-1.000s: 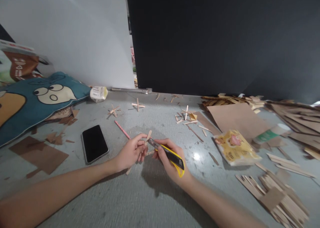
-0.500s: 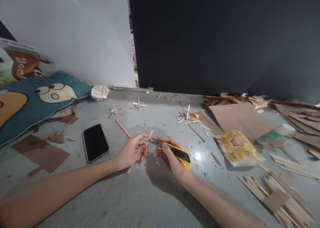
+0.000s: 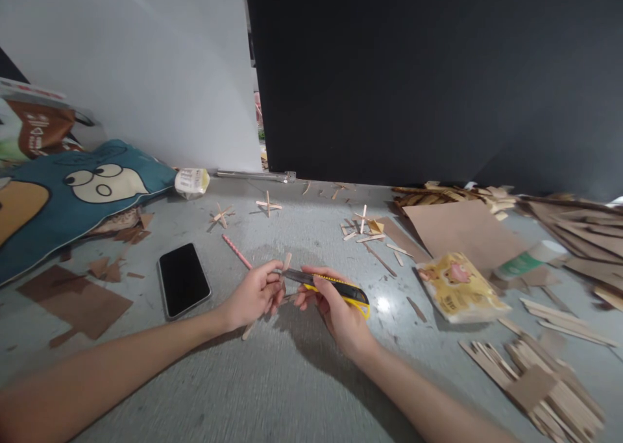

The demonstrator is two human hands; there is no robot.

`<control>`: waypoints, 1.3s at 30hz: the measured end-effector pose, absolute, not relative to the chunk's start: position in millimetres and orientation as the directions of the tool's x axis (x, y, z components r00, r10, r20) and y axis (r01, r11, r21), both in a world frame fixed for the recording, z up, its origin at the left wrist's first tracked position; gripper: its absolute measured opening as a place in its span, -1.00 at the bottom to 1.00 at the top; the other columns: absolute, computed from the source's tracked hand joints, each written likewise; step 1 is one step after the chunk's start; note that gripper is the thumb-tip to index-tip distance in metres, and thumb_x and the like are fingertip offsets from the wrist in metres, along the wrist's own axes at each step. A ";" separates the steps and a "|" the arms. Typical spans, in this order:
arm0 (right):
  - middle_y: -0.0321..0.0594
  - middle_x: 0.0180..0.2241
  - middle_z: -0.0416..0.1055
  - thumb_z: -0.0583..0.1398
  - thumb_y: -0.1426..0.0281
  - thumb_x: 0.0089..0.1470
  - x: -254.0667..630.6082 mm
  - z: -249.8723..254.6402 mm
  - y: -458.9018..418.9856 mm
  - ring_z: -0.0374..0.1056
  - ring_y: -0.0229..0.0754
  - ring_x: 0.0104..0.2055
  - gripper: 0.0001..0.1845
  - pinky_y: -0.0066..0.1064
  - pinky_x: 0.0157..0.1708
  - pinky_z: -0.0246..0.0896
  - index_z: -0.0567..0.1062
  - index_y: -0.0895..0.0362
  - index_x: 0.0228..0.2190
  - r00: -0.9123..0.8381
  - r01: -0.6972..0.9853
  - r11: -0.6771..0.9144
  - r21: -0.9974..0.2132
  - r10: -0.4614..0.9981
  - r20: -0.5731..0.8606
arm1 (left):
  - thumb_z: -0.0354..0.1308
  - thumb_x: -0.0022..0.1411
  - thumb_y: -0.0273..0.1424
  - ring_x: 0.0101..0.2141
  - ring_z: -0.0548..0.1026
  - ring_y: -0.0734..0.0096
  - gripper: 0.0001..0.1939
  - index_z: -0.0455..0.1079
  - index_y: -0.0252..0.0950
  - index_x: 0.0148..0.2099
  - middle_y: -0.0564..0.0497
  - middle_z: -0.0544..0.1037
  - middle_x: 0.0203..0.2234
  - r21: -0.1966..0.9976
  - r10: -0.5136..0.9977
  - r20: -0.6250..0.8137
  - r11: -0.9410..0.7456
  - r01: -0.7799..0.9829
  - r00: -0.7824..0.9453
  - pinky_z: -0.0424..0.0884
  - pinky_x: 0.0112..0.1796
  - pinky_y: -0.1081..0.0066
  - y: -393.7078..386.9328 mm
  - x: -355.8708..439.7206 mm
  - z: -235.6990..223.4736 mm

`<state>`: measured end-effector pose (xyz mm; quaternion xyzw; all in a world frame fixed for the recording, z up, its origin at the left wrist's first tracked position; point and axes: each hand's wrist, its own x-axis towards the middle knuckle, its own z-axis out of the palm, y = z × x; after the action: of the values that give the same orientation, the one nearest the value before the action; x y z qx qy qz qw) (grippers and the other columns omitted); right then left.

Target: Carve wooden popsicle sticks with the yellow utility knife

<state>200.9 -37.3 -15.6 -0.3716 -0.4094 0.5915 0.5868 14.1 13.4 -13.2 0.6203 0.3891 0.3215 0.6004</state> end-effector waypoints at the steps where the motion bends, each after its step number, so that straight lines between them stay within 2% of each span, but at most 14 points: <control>1: -0.19 -0.41 0.62 0.31 0.11 0.18 200.8 -15.9 -37.8 0.53 -0.10 -0.41 -0.66 -0.29 -0.36 0.45 0.62 0.07 -0.13 -0.037 -0.380 0.031 -0.925 0.998 0.049 | 0.14 0.32 -0.31 -0.71 0.34 0.53 -0.82 0.28 -0.25 -0.08 0.18 0.42 -0.61 0.995 0.869 -0.070 0.027 0.093 0.490 0.17 -0.66 0.54 13.0 14.3 -12.8; 4: -0.21 -0.43 0.60 0.25 0.09 0.26 202.8 -16.1 -40.1 0.54 -0.08 -0.42 -0.66 -0.27 -0.36 0.46 0.59 0.06 -0.10 -0.037 -0.276 0.115 -0.954 0.991 0.130 | 0.18 0.32 -0.22 -0.70 0.37 0.53 -0.73 0.28 -0.25 -0.07 0.17 0.44 -0.57 0.998 0.869 -0.063 0.040 0.056 0.491 0.22 -0.67 0.53 11.9 15.3 -10.9; 7: -0.25 -0.46 0.57 0.18 0.13 0.34 206.8 -14.4 -43.4 0.53 -0.13 -0.44 -0.70 -0.31 -0.37 0.46 0.55 0.05 -0.08 -0.006 -0.012 0.308 -0.951 0.951 0.308 | 0.23 0.30 -0.08 -0.66 0.44 0.50 -0.63 0.29 -0.25 -0.07 0.13 0.49 -0.50 1.000 0.862 -0.029 0.030 0.007 0.507 0.33 -0.64 0.51 10.8 16.0 -8.0; 10: -0.23 -0.38 0.58 0.17 0.23 0.36 209.3 -12.7 -45.8 0.54 -0.18 -0.41 -0.77 -0.37 -0.36 0.45 0.54 0.03 -0.05 -0.041 0.297 0.488 -0.821 0.865 0.500 | 0.27 0.28 -0.03 -0.61 0.51 0.48 -0.55 0.28 -0.24 -0.02 0.07 0.57 -0.41 0.999 0.870 -0.033 0.041 -0.006 0.492 0.42 -0.56 0.47 9.3 15.6 -4.9; 13: -0.18 -0.29 0.59 0.16 0.32 0.36 209.1 -12.8 -45.8 0.57 -0.18 -0.35 -0.77 -0.38 -0.32 0.46 0.51 0.02 0.00 -0.128 0.421 0.571 -0.705 0.806 0.578 | 0.29 0.27 -0.03 -0.59 0.54 0.46 -0.53 0.25 -0.23 -0.01 0.04 0.61 -0.38 0.998 0.873 -0.060 0.066 0.003 0.484 0.47 -0.52 0.44 7.9 15.0 -3.2; 16: -0.20 -0.30 0.59 0.14 0.33 0.36 208.1 -13.1 -44.6 0.56 -0.19 -0.37 -0.77 -0.38 -0.32 0.46 0.49 0.02 0.01 -0.150 0.438 0.587 -0.681 0.794 0.588 | 0.29 0.27 -0.04 -0.58 0.55 0.46 -0.54 0.25 -0.23 -0.04 0.02 0.63 -0.37 0.998 0.872 -0.055 0.062 0.001 0.486 0.47 -0.51 0.45 7.5 15.1 -3.4; 22: -0.21 -0.33 0.57 0.16 0.27 0.36 207.4 -11.8 -45.1 0.54 -0.17 -0.39 -0.78 -0.36 -0.33 0.43 0.52 0.00 -0.01 -0.101 0.404 0.526 -0.748 0.839 0.535 | 0.30 0.28 -0.04 -0.58 0.56 0.46 -0.55 0.21 -0.22 -0.07 0.02 0.64 -0.38 0.999 0.882 -0.043 0.051 -0.006 0.469 0.46 -0.52 0.45 8.1 15.3 -5.5; 26: -0.21 -0.32 0.56 0.16 0.29 0.36 206.6 -12.9 -45.7 0.53 -0.16 -0.37 -0.77 -0.33 -0.31 0.42 0.51 -0.01 0.00 -0.108 0.422 0.519 -0.743 0.843 0.528 | 0.29 0.30 -0.05 -0.58 0.56 0.45 -0.55 0.20 -0.21 -0.07 0.02 0.64 -0.37 0.999 0.881 -0.038 0.047 -0.006 0.471 0.46 -0.52 0.45 8.2 15.2 -7.4; 31: -0.20 -0.29 0.58 0.19 0.33 0.33 205.5 -13.2 -47.1 0.54 -0.16 -0.36 -0.78 -0.33 -0.31 0.42 0.51 -0.02 -0.01 -0.101 0.389 0.517 -0.763 0.847 0.522 | 0.25 0.34 -0.05 -0.56 0.56 0.44 -0.60 0.21 -0.21 -0.07 0.02 0.64 -0.37 0.998 0.890 0.003 -0.028 0.048 0.457 0.46 -0.51 0.45 6.7 15.7 -8.7; 39: -0.22 -0.43 0.60 0.22 0.16 0.33 206.6 -10.8 -44.5 0.56 -0.14 -0.42 -0.73 -0.35 -0.37 0.44 0.54 0.04 -0.07 -0.059 0.249 0.394 -0.885 0.918 0.392 | 0.24 0.34 -0.01 -0.54 0.56 0.44 -0.52 0.26 -0.23 0.05 -0.01 0.63 -0.34 1.000 0.879 -0.016 0.015 0.006 0.477 0.47 -0.50 0.46 5.7 15.5 -3.2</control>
<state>206.6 -44.5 -10.8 -0.4469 -0.6529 0.3215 0.5203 15.5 5.7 -3.2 0.6043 0.3660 0.3569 0.6111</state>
